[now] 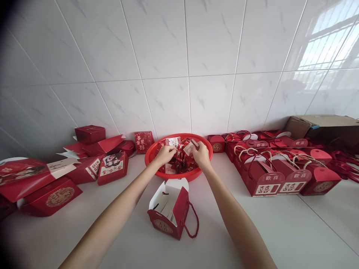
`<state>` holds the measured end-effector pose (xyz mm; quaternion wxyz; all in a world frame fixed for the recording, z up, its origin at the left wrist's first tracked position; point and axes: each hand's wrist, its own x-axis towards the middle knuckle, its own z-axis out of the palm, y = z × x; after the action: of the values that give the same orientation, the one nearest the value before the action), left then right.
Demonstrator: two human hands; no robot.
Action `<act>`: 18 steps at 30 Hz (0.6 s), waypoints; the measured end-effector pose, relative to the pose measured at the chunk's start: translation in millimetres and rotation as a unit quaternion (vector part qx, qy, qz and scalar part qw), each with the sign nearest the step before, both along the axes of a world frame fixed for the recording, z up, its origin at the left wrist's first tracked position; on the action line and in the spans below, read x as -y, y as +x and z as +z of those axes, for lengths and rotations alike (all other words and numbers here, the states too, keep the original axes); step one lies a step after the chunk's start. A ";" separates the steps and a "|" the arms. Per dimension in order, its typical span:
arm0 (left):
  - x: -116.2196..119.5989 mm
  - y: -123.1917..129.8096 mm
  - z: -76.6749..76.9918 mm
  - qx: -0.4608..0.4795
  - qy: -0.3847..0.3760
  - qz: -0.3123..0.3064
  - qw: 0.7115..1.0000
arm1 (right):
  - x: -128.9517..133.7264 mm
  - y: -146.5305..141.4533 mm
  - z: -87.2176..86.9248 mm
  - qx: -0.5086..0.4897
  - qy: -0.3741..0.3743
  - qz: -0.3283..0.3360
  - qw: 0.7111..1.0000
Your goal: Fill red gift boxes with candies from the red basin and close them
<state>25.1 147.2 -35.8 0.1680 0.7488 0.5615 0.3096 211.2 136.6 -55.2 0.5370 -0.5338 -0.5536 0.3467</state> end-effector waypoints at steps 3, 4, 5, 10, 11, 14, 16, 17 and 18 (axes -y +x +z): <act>2.2 0.4 1.3 0.018 0.024 0.031 0.999 | 3.9 -0.9 3.3 0.003 0.021 -0.048 0.999; 3.7 1.6 1.6 0.018 0.025 0.009 0.999 | 5.3 -1.2 4.4 0.011 0.029 -0.057 0.998; 5.5 3.5 1.9 0.010 0.011 -0.038 0.999 | 6.5 -1.4 5.5 0.021 0.034 -0.058 0.997; 14.8 17.4 4.0 -0.170 -0.183 -0.341 0.906 | 8.4 -2.3 6.1 0.035 0.037 -0.045 0.998; 15.6 20.1 4.9 -0.202 -0.187 -0.350 0.895 | 7.9 -2.6 5.3 0.030 0.038 -0.042 0.998; 15.3 28.1 6.9 -0.278 -0.157 -0.323 0.891 | 6.4 -3.7 2.4 0.028 0.049 -0.042 0.998; 12.9 34.3 6.3 -0.337 -0.159 -0.284 0.884 | 6.2 -4.4 1.4 0.035 0.053 -0.043 0.997; 11.2 37.6 5.3 -0.359 -0.162 -0.265 0.880 | 6.4 -4.6 1.3 0.040 0.055 -0.042 0.997; 9.4 41.1 4.0 -0.370 -0.161 -0.252 0.880 | 6.8 -4.7 1.5 0.045 0.056 -0.042 0.997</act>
<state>66.1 137.8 -31.8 0.1386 0.8876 0.4174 -0.1371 206.5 129.8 -53.7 0.5551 -0.5405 -0.5728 0.2676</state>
